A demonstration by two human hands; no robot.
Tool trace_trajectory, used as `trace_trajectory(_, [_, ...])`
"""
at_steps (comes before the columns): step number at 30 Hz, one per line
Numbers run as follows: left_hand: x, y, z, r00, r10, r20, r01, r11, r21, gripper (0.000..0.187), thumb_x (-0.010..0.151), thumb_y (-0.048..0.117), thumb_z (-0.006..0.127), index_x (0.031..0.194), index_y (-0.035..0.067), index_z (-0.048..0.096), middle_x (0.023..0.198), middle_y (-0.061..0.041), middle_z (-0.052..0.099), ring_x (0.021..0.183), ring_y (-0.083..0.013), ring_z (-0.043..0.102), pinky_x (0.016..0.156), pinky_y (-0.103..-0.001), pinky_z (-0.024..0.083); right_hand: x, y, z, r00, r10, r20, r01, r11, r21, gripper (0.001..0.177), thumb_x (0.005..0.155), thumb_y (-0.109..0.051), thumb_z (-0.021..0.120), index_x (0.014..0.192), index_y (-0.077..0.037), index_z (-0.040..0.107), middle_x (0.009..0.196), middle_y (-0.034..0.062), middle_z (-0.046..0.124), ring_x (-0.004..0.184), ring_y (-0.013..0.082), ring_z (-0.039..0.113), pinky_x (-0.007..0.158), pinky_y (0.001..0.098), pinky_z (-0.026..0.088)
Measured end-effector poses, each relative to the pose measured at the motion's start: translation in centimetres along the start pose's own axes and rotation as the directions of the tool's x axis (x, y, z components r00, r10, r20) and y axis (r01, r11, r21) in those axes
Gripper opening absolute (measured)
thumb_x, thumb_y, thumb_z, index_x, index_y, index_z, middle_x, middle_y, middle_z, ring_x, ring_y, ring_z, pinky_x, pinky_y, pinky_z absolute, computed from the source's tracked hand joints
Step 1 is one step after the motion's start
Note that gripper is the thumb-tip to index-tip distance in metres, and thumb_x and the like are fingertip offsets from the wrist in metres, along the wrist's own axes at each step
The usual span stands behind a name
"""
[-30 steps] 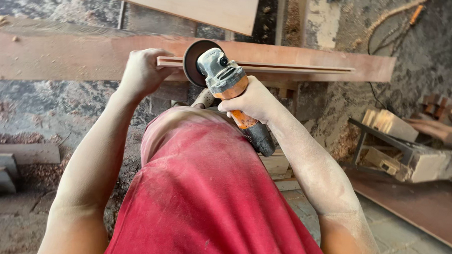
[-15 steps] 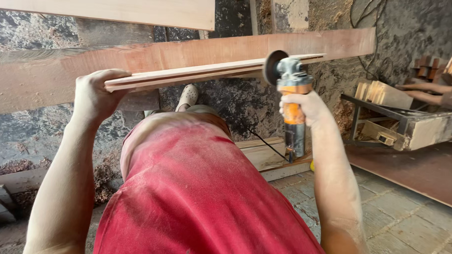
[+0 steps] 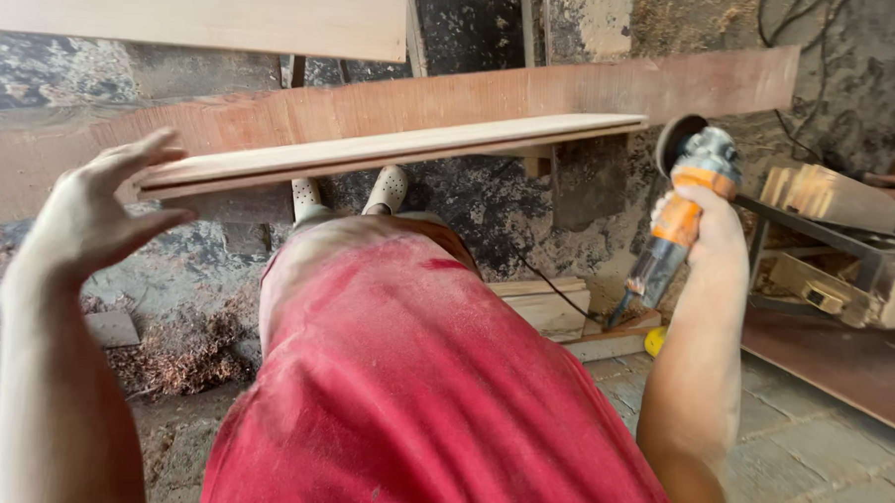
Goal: The person sands the surface and edges of wooden boards using a handheld power sander.
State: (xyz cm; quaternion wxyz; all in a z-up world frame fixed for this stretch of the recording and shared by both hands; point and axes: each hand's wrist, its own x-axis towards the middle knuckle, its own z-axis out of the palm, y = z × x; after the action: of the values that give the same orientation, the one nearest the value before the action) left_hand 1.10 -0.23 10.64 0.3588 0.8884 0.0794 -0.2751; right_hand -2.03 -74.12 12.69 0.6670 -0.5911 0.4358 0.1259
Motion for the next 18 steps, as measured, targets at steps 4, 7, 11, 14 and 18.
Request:
trace_trajectory(4, [-0.6,8.0,0.5,0.948,0.303,-0.095,-0.272,0.929,0.253,0.092,0.078,0.052,0.083,0.150,0.004,0.051,0.152,-0.020,0.054,0.143,-0.0347,0.047,0.119,-0.053,0.038,-1.1,1.3,-2.1,0.997,-0.038,-0.063,0.038,0.999,-0.004,0.036,0.089,-0.012,0.070,0.122,0.001,0.061,0.090,0.0141,0.066,0.081,0.0288,0.068,0.075,0.0442,0.060])
trace_trajectory(7, [1.9,15.3,9.9,0.861,0.497,0.106,-0.486,0.745,0.456,0.097,0.079,0.060,0.077,0.151,0.006,0.039,0.152,-0.022,0.042,0.143,-0.0386,0.034,0.119,-0.056,0.022,-1.5,1.6,-0.7,0.997,-0.064,-0.043,0.068,0.994,0.081,0.035,0.086,-0.010,0.068,0.118,0.001,0.061,0.090,0.0151,0.066,0.080,0.0301,0.070,0.074,0.0449,0.061])
trace_trajectory(11, [5.6,17.1,15.7,0.839,0.544,0.002,-0.432,0.664,0.611,0.055,0.099,0.054,0.062,0.125,0.006,0.059,0.122,-0.018,0.067,0.116,-0.0313,0.061,0.097,-0.052,0.049,-3.1,2.4,2.3,0.987,-0.159,-0.007,0.159,0.983,0.095,0.040,0.085,-0.005,0.069,0.124,0.000,0.062,0.091,0.0134,0.066,0.080,0.0290,0.068,0.073,0.0436,0.059])
trace_trajectory(14, [9.1,16.3,15.1,0.852,0.520,-0.051,-0.387,0.694,0.607,0.051,0.104,0.056,0.063,0.094,0.006,0.062,0.088,-0.013,0.071,0.076,-0.0230,0.069,0.054,-0.040,0.056,-4.1,2.0,3.3,0.963,-0.236,0.133,0.208,0.958,0.196,0.040,0.086,-0.002,0.069,0.125,0.001,0.061,0.094,0.0127,0.065,0.083,0.0284,0.068,0.075,0.0443,0.059])
trace_trajectory(18, [13.7,15.5,13.9,0.958,0.287,0.011,-0.249,0.811,0.529,0.048,0.104,0.059,0.063,0.094,0.013,0.071,0.082,-0.015,0.073,0.076,-0.0305,0.071,0.067,-0.048,0.056,-4.7,0.8,3.6,0.916,-0.307,0.258,0.247,0.938,0.242,0.041,0.085,0.001,0.069,0.126,0.002,0.061,0.099,0.0117,0.065,0.087,0.0265,0.069,0.077,0.0443,0.059])
